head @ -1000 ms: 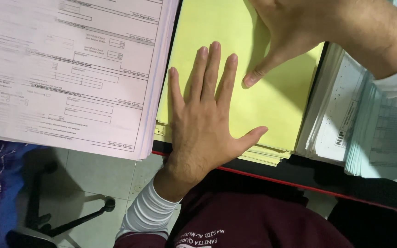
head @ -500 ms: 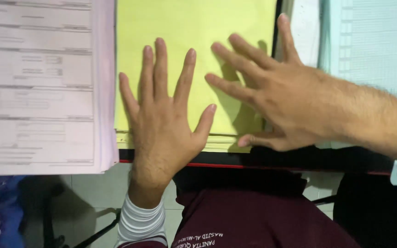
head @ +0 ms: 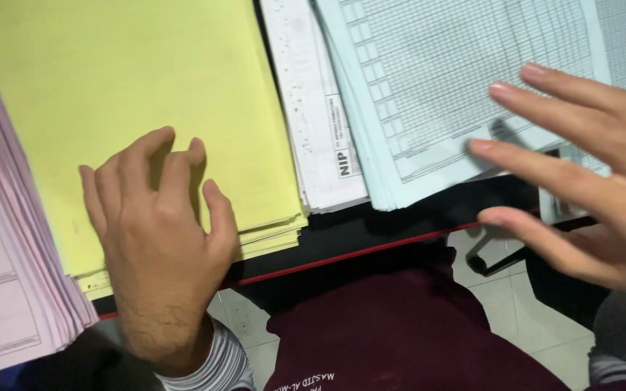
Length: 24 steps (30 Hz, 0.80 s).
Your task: Sorting and reviewing various documents and folders on a desk in an office setting
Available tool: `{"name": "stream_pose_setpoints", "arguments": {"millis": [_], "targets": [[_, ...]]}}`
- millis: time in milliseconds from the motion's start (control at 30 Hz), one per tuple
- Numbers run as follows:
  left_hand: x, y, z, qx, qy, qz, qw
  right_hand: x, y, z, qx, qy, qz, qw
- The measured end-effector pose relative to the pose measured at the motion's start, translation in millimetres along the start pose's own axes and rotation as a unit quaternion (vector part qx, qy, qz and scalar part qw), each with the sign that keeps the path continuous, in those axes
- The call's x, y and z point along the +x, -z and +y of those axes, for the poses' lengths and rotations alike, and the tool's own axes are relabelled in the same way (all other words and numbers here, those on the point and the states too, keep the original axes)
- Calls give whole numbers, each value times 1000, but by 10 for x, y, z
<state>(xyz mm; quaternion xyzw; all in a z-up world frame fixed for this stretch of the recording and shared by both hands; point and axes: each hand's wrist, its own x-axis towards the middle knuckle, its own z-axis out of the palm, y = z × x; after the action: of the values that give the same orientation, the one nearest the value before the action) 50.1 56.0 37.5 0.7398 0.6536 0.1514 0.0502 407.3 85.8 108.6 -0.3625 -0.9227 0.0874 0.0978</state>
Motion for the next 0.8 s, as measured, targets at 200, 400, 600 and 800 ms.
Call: {"name": "stream_pose_setpoints", "arguments": {"millis": [200,400,600,800], "targets": [[211,-71,562,-55,-125,85,987,-907,-59,335,-2,-147,51,988],[298,-115,1502,-175,-339,114,917,-1354,-190,576,-49,-215,59,974],[243,-521,2127,-129,-405,123,897,-1409,-289,593,-9,-289,61,955],[289,-739,2409,-53,-406,109,906,-1420,-327,608,54,-317,52,946]]}}
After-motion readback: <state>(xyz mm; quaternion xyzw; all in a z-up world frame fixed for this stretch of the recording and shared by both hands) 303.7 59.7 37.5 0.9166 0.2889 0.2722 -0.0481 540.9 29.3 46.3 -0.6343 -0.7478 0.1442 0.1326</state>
